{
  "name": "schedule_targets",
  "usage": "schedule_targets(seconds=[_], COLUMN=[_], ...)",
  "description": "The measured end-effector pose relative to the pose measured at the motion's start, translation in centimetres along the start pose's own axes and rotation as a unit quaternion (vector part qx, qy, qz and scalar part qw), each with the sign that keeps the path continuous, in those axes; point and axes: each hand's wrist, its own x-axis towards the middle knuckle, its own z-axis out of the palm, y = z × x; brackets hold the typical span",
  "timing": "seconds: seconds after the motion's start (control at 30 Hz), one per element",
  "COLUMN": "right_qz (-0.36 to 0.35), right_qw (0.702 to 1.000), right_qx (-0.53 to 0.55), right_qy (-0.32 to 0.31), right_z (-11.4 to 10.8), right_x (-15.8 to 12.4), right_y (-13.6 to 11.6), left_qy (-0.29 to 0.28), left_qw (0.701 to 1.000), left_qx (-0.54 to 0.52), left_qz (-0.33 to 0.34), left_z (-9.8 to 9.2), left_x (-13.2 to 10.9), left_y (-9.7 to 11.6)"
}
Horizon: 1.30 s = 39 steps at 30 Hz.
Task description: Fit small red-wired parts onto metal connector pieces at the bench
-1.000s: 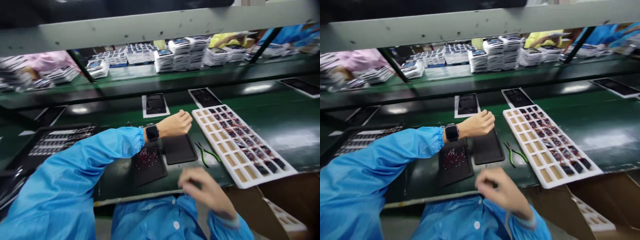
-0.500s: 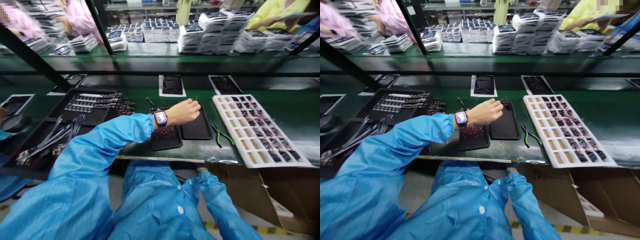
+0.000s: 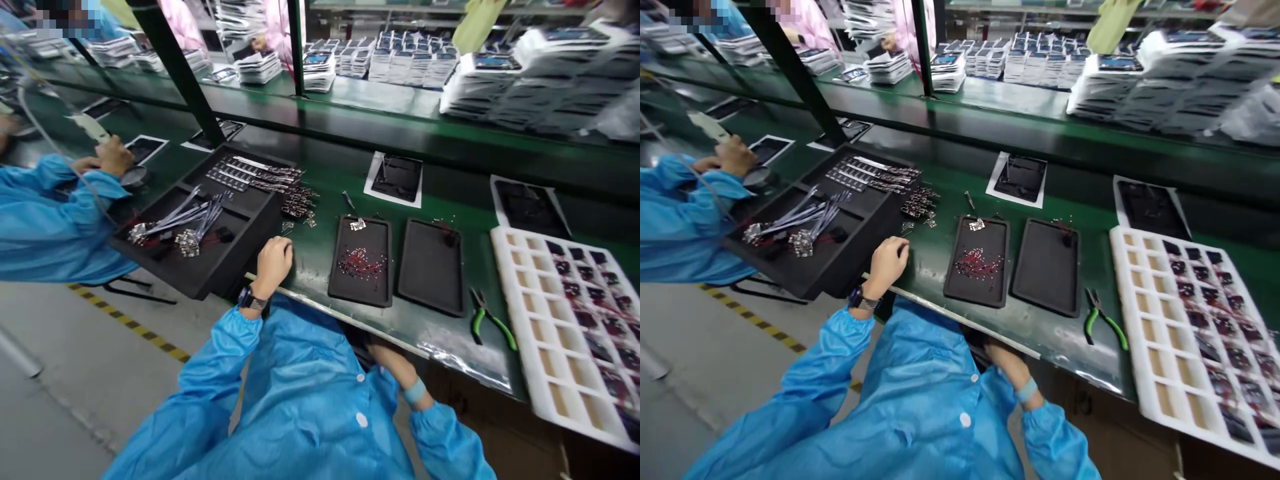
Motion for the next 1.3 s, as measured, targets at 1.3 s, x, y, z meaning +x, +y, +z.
schedule_targets(seconds=[1.3], right_qz=[-0.068], right_qw=[0.963], right_qx=[-0.089], right_qy=[0.247], right_z=[-23.7], right_x=[-1.2], right_y=[-6.9], left_qy=[-0.005], left_qw=[0.998], left_qx=[-0.059], left_qz=[0.01], left_z=[0.6], left_x=[-2.1], left_y=[-5.7])
